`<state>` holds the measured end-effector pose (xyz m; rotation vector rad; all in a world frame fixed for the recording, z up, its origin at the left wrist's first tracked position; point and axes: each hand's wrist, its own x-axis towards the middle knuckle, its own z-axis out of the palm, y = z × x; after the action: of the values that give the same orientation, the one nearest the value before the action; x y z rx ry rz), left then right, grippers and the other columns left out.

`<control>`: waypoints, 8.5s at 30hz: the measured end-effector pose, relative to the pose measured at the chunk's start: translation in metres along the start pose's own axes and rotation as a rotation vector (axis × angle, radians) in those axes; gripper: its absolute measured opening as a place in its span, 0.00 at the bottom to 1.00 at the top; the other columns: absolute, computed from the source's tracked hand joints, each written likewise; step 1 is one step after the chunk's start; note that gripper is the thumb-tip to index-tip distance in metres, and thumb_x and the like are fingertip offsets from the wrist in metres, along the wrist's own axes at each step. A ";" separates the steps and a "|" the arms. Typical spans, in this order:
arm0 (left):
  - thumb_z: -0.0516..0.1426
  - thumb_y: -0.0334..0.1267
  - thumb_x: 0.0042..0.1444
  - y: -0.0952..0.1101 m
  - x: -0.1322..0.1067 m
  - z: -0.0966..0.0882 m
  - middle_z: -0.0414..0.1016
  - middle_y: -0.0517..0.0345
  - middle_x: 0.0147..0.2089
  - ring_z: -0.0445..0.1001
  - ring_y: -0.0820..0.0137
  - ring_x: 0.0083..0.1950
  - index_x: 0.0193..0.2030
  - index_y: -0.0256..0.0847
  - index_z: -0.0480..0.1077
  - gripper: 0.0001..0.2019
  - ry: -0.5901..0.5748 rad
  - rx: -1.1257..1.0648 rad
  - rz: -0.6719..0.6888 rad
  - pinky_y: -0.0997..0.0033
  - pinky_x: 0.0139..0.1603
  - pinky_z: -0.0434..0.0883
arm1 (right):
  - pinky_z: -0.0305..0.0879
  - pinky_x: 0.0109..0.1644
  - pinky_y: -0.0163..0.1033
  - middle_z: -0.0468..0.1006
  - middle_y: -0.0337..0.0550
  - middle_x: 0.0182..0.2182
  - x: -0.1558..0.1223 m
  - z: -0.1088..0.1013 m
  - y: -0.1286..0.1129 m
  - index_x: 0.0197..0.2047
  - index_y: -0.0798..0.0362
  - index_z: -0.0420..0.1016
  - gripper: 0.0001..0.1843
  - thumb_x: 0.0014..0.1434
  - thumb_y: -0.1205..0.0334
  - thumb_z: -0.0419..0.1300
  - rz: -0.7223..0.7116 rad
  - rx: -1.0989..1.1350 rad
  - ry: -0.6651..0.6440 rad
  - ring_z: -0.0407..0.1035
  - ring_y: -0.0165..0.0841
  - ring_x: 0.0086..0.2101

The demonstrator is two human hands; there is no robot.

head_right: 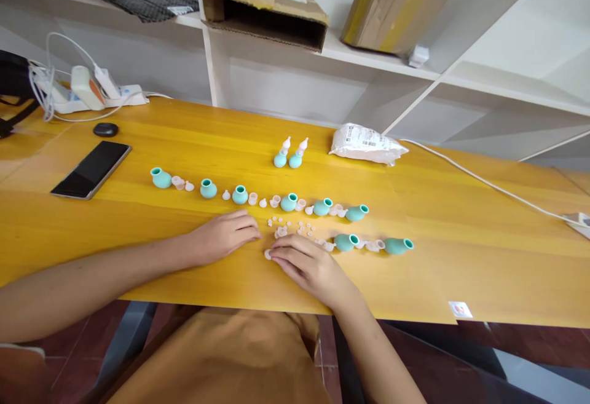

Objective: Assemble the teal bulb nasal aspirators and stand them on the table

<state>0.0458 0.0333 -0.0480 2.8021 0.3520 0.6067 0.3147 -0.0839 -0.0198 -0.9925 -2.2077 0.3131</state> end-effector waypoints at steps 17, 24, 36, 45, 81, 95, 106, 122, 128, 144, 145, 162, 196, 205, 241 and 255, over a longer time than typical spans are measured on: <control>0.55 0.33 0.79 -0.001 -0.016 -0.022 0.81 0.51 0.47 0.75 0.62 0.51 0.48 0.40 0.76 0.09 -0.046 -0.101 -0.026 0.63 0.56 0.74 | 0.82 0.52 0.45 0.84 0.45 0.46 -0.005 0.000 0.003 0.56 0.44 0.83 0.10 0.78 0.65 0.63 0.090 0.063 -0.125 0.82 0.39 0.48; 0.52 0.33 0.81 -0.002 -0.018 -0.023 0.80 0.52 0.48 0.75 0.62 0.51 0.49 0.39 0.77 0.12 -0.075 0.048 0.007 0.63 0.56 0.73 | 0.78 0.47 0.43 0.84 0.44 0.43 -0.003 0.000 0.004 0.52 0.46 0.83 0.06 0.77 0.66 0.65 0.082 0.048 -0.136 0.80 0.37 0.43; 0.57 0.29 0.76 0.002 -0.021 -0.023 0.76 0.53 0.46 0.74 0.62 0.49 0.46 0.38 0.76 0.06 -0.055 0.073 -0.081 0.63 0.53 0.72 | 0.80 0.49 0.45 0.84 0.46 0.47 -0.001 -0.007 -0.029 0.58 0.47 0.80 0.12 0.78 0.70 0.62 0.166 0.014 -0.111 0.82 0.38 0.45; 0.57 0.26 0.71 0.001 -0.021 -0.025 0.76 0.52 0.46 0.76 0.64 0.46 0.44 0.37 0.75 0.06 -0.048 -0.021 -0.173 0.64 0.51 0.73 | 0.84 0.48 0.44 0.86 0.46 0.44 0.005 0.026 -0.022 0.56 0.46 0.79 0.16 0.73 0.75 0.62 0.130 0.010 0.149 0.84 0.39 0.43; 0.66 0.28 0.65 0.053 -0.006 -0.051 0.84 0.55 0.42 0.83 0.70 0.42 0.42 0.41 0.77 0.05 0.358 -0.634 -0.117 0.71 0.47 0.79 | 0.86 0.43 0.40 0.86 0.44 0.42 0.005 0.047 -0.055 0.45 0.48 0.83 0.04 0.73 0.59 0.70 0.515 0.838 0.348 0.85 0.33 0.36; 0.67 0.31 0.68 0.050 -0.007 -0.053 0.85 0.54 0.44 0.83 0.69 0.44 0.44 0.41 0.80 0.02 0.317 -0.630 -0.092 0.72 0.49 0.79 | 0.85 0.43 0.40 0.86 0.44 0.40 0.003 0.047 -0.054 0.47 0.47 0.81 0.04 0.76 0.58 0.68 0.469 0.720 0.349 0.84 0.34 0.36; 0.67 0.34 0.70 0.049 -0.008 -0.054 0.85 0.53 0.45 0.84 0.69 0.45 0.45 0.41 0.81 0.00 0.281 -0.665 -0.094 0.70 0.50 0.80 | 0.85 0.42 0.40 0.85 0.44 0.40 0.001 0.048 -0.052 0.45 0.47 0.79 0.06 0.75 0.56 0.68 0.475 0.734 0.339 0.84 0.33 0.36; 0.68 0.35 0.70 0.046 -0.010 -0.052 0.85 0.53 0.45 0.84 0.69 0.45 0.45 0.41 0.81 0.01 0.221 -0.699 -0.089 0.70 0.51 0.79 | 0.85 0.44 0.42 0.84 0.45 0.41 -0.003 0.049 -0.051 0.45 0.47 0.79 0.05 0.75 0.58 0.68 0.460 0.742 0.328 0.84 0.34 0.36; 0.67 0.33 0.70 0.046 -0.010 -0.053 0.85 0.53 0.45 0.84 0.70 0.45 0.45 0.40 0.81 0.01 0.213 -0.702 -0.084 0.72 0.51 0.79 | 0.84 0.44 0.41 0.84 0.44 0.42 -0.003 0.048 -0.051 0.46 0.47 0.80 0.02 0.75 0.62 0.68 0.435 0.754 0.324 0.84 0.33 0.36; 0.68 0.35 0.70 0.044 -0.010 -0.049 0.85 0.54 0.44 0.84 0.70 0.45 0.45 0.40 0.82 0.02 0.210 -0.730 -0.101 0.72 0.50 0.79 | 0.82 0.44 0.38 0.84 0.43 0.42 -0.001 0.047 -0.052 0.46 0.47 0.82 0.03 0.74 0.65 0.69 0.437 0.845 0.354 0.84 0.32 0.37; 0.68 0.35 0.70 0.044 -0.010 -0.049 0.85 0.54 0.44 0.84 0.70 0.45 0.45 0.40 0.82 0.02 0.212 -0.733 -0.098 0.73 0.50 0.79 | 0.82 0.44 0.38 0.84 0.43 0.41 -0.001 0.047 -0.052 0.46 0.47 0.82 0.03 0.74 0.66 0.69 0.440 0.845 0.354 0.84 0.32 0.37; 0.65 0.31 0.72 0.044 -0.012 -0.048 0.85 0.51 0.45 0.84 0.68 0.45 0.48 0.40 0.80 0.01 0.277 -0.517 0.090 0.71 0.50 0.81 | 0.82 0.46 0.38 0.84 0.43 0.41 -0.001 0.046 -0.052 0.47 0.47 0.83 0.06 0.74 0.69 0.68 0.423 0.883 0.331 0.84 0.32 0.38; 0.60 0.31 0.69 0.037 -0.013 -0.038 0.81 0.53 0.46 0.80 0.66 0.47 0.49 0.41 0.74 0.04 0.130 -0.345 -0.079 0.66 0.53 0.77 | 0.81 0.46 0.46 0.85 0.46 0.44 0.003 0.030 -0.044 0.52 0.45 0.80 0.08 0.74 0.68 0.66 0.334 0.206 0.183 0.82 0.39 0.42; 0.59 0.30 0.69 0.011 -0.011 -0.029 0.81 0.54 0.46 0.77 0.63 0.49 0.46 0.41 0.75 0.04 -0.006 -0.223 -0.152 0.61 0.57 0.73 | 0.79 0.54 0.55 0.82 0.55 0.55 0.002 0.006 -0.008 0.65 0.48 0.75 0.19 0.74 0.68 0.65 0.189 -0.341 0.201 0.78 0.49 0.54; 0.58 0.28 0.70 0.000 0.053 -0.026 0.78 0.49 0.45 0.74 0.58 0.49 0.42 0.39 0.75 0.06 -0.021 0.098 -0.030 0.58 0.53 0.73 | 0.87 0.45 0.46 0.82 0.49 0.50 0.009 0.014 -0.013 0.60 0.45 0.78 0.17 0.74 0.72 0.62 0.239 0.068 0.347 0.81 0.39 0.46; 0.64 0.32 0.65 0.034 -0.002 -0.043 0.85 0.59 0.39 0.81 0.71 0.38 0.38 0.40 0.76 0.03 0.098 -0.622 -0.438 0.72 0.41 0.77 | 0.83 0.54 0.46 0.82 0.46 0.50 0.009 0.025 -0.038 0.58 0.42 0.80 0.16 0.74 0.72 0.63 0.162 0.192 0.232 0.82 0.39 0.50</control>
<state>0.0313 0.0089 -0.0010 2.0259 0.6446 0.6166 0.2720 -0.1017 -0.0164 -1.0472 -1.8569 0.4509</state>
